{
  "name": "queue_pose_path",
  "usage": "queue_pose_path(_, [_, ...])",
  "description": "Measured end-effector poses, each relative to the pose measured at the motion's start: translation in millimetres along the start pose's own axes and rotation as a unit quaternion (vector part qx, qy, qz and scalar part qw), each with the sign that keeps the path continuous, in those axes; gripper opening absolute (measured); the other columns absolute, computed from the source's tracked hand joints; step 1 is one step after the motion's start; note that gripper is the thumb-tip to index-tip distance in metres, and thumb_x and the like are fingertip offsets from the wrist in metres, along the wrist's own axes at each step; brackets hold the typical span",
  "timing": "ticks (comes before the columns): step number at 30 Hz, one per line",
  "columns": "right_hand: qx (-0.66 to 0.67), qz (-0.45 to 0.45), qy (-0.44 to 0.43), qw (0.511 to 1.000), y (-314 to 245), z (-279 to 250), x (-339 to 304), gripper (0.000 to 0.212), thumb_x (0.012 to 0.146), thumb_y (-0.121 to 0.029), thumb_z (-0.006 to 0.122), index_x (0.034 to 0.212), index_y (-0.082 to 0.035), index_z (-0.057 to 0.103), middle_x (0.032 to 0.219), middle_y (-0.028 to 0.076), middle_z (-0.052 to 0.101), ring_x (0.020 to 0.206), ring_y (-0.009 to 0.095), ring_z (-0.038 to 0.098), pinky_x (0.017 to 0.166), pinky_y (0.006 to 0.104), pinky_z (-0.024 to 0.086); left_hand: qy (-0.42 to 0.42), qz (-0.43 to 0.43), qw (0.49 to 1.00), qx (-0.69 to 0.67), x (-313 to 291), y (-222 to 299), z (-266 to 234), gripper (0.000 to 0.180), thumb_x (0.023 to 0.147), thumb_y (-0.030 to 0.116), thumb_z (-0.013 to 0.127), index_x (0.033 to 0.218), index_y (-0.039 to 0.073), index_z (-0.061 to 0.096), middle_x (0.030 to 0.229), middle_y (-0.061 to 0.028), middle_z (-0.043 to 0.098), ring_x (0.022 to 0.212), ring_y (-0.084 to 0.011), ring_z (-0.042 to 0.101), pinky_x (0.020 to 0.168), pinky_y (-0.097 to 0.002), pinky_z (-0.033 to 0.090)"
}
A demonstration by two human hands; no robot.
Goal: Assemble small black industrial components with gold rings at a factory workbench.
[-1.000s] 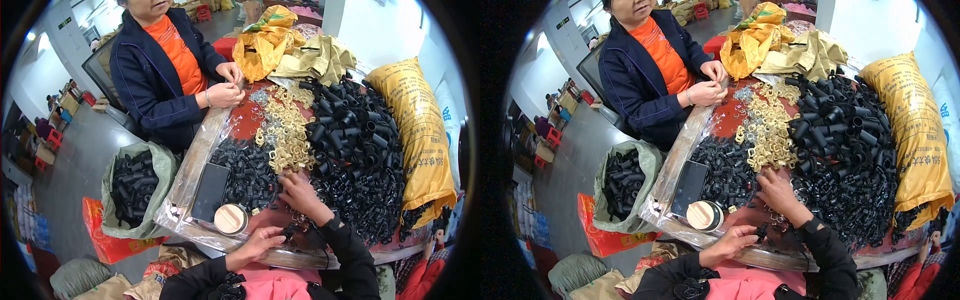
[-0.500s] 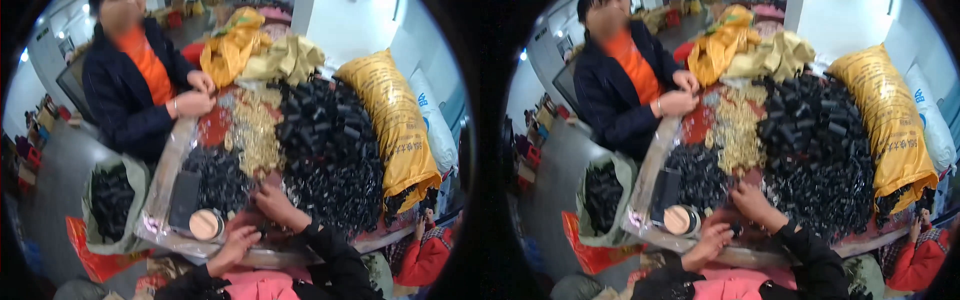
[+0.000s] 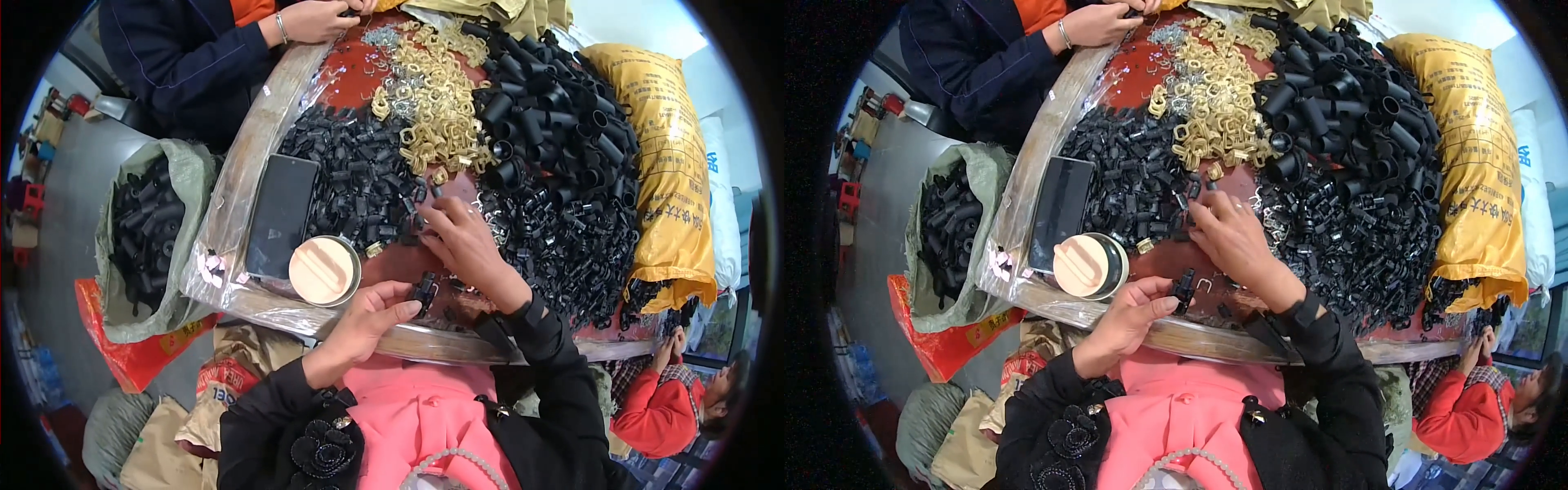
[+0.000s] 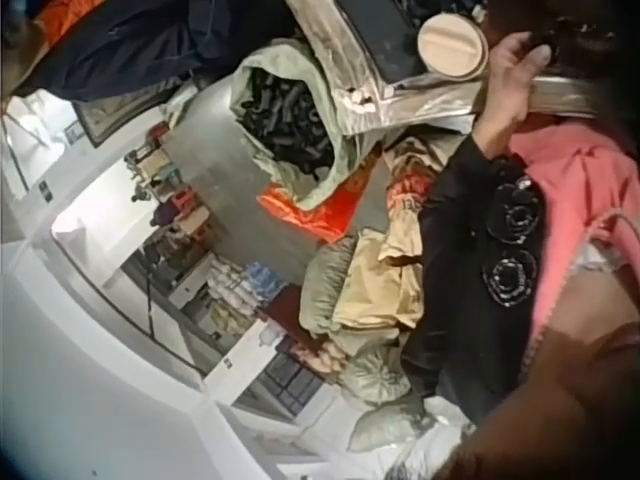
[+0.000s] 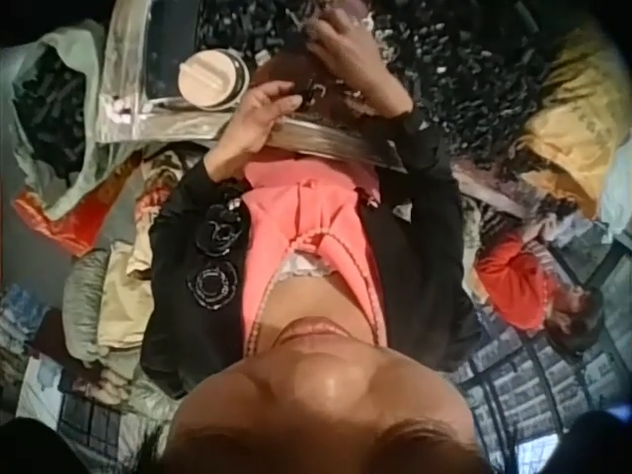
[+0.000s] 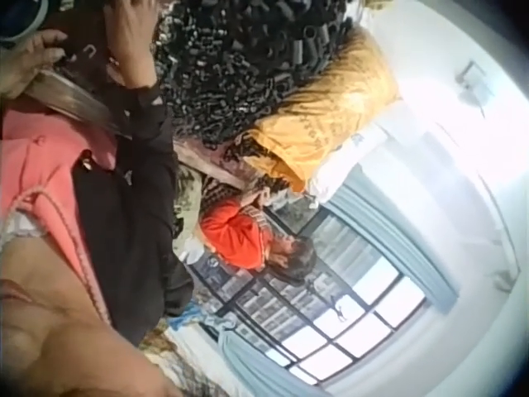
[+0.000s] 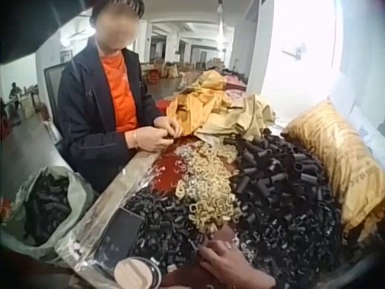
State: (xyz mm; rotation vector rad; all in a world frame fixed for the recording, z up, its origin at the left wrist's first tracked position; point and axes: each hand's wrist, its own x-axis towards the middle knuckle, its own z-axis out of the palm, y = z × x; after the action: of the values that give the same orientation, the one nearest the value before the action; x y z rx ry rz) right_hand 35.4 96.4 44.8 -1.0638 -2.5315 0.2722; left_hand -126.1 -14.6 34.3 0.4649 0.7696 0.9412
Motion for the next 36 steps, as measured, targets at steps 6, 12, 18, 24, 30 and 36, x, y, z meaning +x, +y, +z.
queue_pose_path(6, [-0.008,-0.047,-0.043,0.998,2,13,11,0.035,0.070,-0.017,0.060,0.103,-0.009,0.051,0.093,0.010,0.050,0.081,0.029,0.051,0.066,0.0359,0.042,0.001,-0.006,1.000,0.027,4,-6,-1,0.024,0.079,0.006,0.058,0.101,-0.001,0.053,0.091,-0.0055,0.060,0.081,-0.0093,0.056,0.075,-0.0220,0.043])
queue_pose_path(12, [-0.066,0.069,0.071,0.993,40,8,26,0.029,0.072,-0.016,0.059,0.099,-0.009,0.052,0.089,0.009,0.052,0.074,0.029,0.053,0.060,0.0364,0.043,0.009,0.003,1.000,0.026,4,-4,6,0.024,0.078,0.006,0.058,0.101,-0.001,0.053,0.090,-0.0052,0.059,0.079,-0.0086,0.055,0.074,-0.0215,0.043])
queue_pose_path(18, [0.008,0.042,0.067,0.997,57,8,5,0.014,0.075,-0.011,0.055,0.088,-0.006,0.052,0.080,0.010,0.053,0.066,0.028,0.053,0.055,0.0352,0.042,0.007,0.017,1.000,0.002,1,-6,18,0.027,0.079,0.007,0.058,0.103,0.000,0.052,0.091,-0.0071,0.059,0.082,-0.0111,0.056,0.076,-0.0229,0.044])
queue_pose_path(24, [0.444,0.212,-0.054,0.869,2,-31,-31,0.014,0.084,-0.014,0.048,0.081,-0.001,0.051,0.063,0.001,0.051,0.056,0.009,0.046,0.051,0.0248,0.039,0.005,0.066,0.997,-0.047,5,-13,22,0.029,0.080,0.010,0.057,0.106,0.000,0.050,0.093,-0.0079,0.058,0.086,-0.0145,0.056,0.081,-0.0269,0.044])
queue_pose_path(30, [0.278,0.159,0.028,0.947,-48,-55,-65,0.015,0.087,-0.013,0.043,0.087,-0.001,0.051,0.060,0.010,0.052,0.048,0.017,0.051,0.045,0.0287,0.038,-0.048,0.030,0.992,-0.116,-6,-18,47,0.032,0.080,0.012,0.057,0.108,0.000,0.049,0.101,-0.0072,0.056,0.094,-0.0171,0.054,0.086,-0.0313,0.043])
queue_pose_path(36, [0.270,0.183,0.003,0.945,-69,-69,-87,0.016,0.087,-0.014,0.041,0.091,-0.002,0.050,0.068,0.016,0.054,0.061,0.030,0.054,0.052,0.0359,0.041,-0.076,0.009,0.985,-0.155,-23,-17,56,0.030,0.081,0.011,0.054,0.109,0.000,0.048,0.103,-0.0074,0.055,0.096,-0.0169,0.053,0.088,-0.0315,0.041])
